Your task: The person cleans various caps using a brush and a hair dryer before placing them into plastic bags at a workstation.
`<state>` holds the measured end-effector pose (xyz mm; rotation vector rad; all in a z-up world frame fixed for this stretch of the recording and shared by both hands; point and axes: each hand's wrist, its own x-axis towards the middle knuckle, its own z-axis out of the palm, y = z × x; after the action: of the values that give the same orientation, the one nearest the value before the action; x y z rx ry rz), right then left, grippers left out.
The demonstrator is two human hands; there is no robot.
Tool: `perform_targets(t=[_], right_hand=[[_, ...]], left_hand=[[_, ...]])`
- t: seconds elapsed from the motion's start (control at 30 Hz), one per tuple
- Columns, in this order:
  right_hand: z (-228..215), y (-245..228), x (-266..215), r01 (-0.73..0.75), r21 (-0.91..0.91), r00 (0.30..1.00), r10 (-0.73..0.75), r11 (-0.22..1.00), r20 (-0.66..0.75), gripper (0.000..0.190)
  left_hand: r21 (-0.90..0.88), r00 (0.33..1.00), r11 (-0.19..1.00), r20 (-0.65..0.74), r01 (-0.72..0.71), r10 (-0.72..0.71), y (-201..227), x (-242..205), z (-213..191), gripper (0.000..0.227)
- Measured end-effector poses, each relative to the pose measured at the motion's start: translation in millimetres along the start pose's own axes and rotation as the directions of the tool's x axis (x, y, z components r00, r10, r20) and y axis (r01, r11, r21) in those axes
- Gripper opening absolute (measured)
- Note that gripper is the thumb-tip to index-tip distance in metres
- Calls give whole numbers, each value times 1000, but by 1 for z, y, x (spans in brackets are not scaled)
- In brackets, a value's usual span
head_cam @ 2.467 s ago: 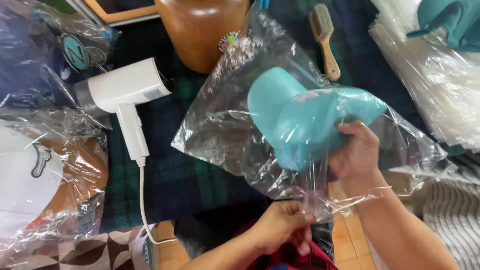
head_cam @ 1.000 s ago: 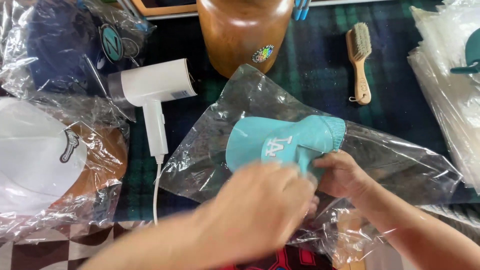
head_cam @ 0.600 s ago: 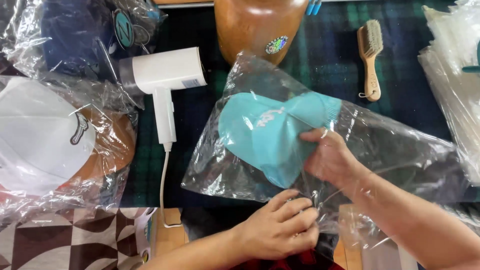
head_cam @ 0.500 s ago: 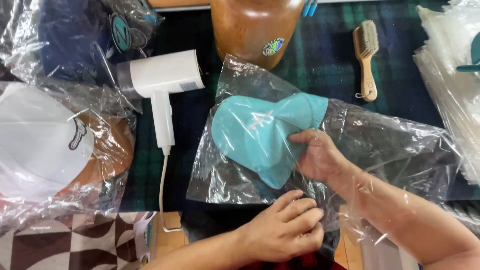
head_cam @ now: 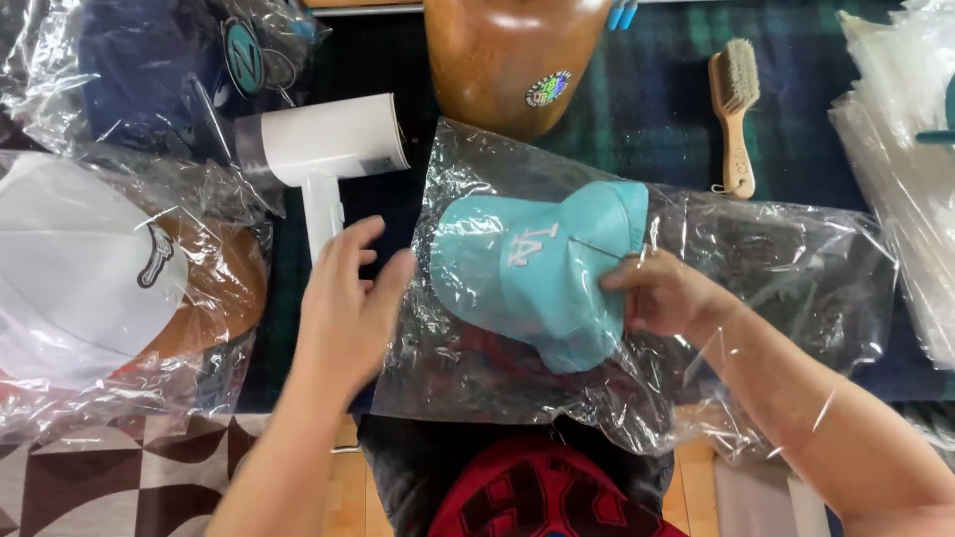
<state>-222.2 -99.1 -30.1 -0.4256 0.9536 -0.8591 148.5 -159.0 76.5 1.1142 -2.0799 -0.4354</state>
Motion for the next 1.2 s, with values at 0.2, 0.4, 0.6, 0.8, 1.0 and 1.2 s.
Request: perform_targets(t=[0.2, 0.4, 0.6, 0.8, 1.0, 1.2], right_hand=[[26, -6, 9, 140, 54, 983, -133, 989, -127, 12], [46, -26, -3, -8, 204, 1000, 2, 979, 30, 17], [10, -90, -95, 788, -272, 423, -165, 553, 891, 94], [-106, -54, -168, 82, -628, 931, -283, 774, -228, 64], [-84, -32, -195, 28, -795, 585, -655, 606, -478, 31], [-112, -2, -204, 460, -803, 497, -860, 378, -121, 29]], left_hand=[[-549, 585, 290, 495, 784, -643, -38, 26, 55, 61], [-714, 648, 222, 399, 663, -649, -46, 9, 88, 60], [-799, 669, 219, 280, 560, -689, -49, -16, 62, 62], [-808, 580, 159, 255, 567, -774, -35, -37, 55, 62], [-181, 481, 446, 326, 877, -814, 12, -5, 10, 60], [265, 958, 957, 222, 118, -180, 84, 70, -13, 55]])
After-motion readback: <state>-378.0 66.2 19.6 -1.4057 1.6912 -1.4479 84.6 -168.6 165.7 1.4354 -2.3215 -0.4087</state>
